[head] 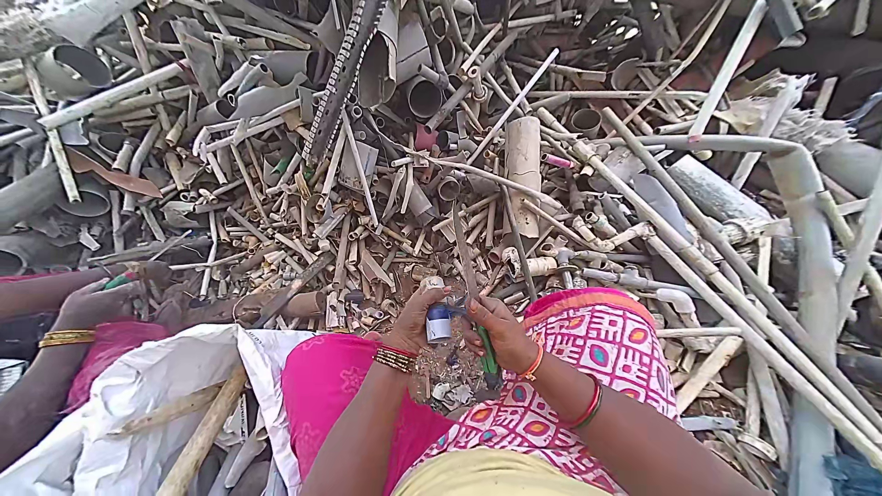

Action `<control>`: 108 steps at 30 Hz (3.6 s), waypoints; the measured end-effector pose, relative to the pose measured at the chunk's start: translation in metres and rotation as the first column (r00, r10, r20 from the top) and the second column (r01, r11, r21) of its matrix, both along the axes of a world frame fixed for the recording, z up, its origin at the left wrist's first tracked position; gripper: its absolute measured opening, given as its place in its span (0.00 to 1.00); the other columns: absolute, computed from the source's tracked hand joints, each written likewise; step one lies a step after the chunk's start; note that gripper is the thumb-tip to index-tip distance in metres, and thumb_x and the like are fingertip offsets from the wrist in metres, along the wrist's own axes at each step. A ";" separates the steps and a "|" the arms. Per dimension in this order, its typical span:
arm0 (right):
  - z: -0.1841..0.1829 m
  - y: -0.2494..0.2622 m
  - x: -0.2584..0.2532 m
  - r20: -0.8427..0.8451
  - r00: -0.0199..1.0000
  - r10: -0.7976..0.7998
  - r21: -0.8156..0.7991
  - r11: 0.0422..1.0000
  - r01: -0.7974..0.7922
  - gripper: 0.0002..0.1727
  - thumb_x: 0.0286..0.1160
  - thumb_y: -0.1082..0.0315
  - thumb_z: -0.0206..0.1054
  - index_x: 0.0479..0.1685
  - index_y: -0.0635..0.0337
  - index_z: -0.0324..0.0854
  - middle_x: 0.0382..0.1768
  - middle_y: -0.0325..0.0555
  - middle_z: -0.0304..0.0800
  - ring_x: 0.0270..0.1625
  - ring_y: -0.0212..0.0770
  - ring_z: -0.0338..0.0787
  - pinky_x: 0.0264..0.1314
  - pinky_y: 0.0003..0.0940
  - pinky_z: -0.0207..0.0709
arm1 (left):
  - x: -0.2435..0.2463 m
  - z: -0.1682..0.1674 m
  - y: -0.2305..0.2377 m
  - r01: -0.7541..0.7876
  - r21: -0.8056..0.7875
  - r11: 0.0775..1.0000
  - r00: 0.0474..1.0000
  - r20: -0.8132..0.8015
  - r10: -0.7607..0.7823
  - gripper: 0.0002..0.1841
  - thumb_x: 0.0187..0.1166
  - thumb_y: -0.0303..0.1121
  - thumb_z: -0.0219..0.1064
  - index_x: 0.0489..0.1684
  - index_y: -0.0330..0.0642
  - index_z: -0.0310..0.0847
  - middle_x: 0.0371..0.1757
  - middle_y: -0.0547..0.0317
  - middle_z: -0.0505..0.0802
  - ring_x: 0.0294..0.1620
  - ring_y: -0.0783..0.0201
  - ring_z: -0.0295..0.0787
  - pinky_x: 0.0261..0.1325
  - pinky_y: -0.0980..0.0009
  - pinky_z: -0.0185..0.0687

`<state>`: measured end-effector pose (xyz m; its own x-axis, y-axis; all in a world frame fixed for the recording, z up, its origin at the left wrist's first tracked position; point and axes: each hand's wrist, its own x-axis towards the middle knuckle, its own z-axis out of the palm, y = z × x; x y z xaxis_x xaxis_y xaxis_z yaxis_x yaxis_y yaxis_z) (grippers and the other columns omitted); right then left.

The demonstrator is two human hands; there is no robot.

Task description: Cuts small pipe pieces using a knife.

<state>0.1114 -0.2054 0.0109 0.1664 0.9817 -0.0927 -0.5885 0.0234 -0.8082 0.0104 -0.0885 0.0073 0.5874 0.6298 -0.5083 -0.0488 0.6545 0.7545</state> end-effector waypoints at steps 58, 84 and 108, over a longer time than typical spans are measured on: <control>0.044 -0.011 0.037 -0.399 0.811 -0.429 0.184 0.828 0.529 0.39 0.94 0.42 0.36 0.13 0.48 0.80 0.07 0.29 0.76 0.10 0.25 0.79 0.15 0.20 0.75 | -0.015 0.004 0.065 -0.491 0.116 0.864 0.852 -0.143 0.503 0.11 0.86 0.32 0.57 0.28 0.45 0.72 0.15 0.64 0.78 0.09 0.76 0.67 0.11 0.82 0.61; 0.014 0.021 0.027 0.459 0.876 -0.147 -0.305 0.900 0.311 0.11 0.91 0.64 0.58 0.42 0.62 0.76 0.18 0.33 0.73 0.15 0.25 0.73 0.19 0.18 0.72 | -0.030 0.001 0.034 -0.277 -0.095 0.956 0.906 0.307 0.292 0.26 0.97 0.42 0.31 0.54 0.35 0.76 0.30 0.52 0.91 0.26 0.64 0.91 0.28 0.74 0.87; 0.013 0.006 -0.004 0.234 0.972 -0.020 -0.403 0.908 0.116 0.09 0.74 0.82 0.64 0.33 0.58 0.73 0.12 0.31 0.72 0.11 0.23 0.69 0.15 0.17 0.67 | -0.016 -0.009 0.025 0.418 0.570 0.707 0.897 -0.382 -0.223 0.17 0.90 0.34 0.56 0.66 0.27 0.72 0.44 0.50 0.85 0.40 0.67 0.82 0.51 0.67 0.81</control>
<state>0.1075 -0.1994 0.0239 0.2946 0.8490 -0.4387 -0.4039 -0.3055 -0.8623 -0.0060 -0.0639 -0.0022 0.7178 0.6555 -0.2346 0.3377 -0.0331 0.9407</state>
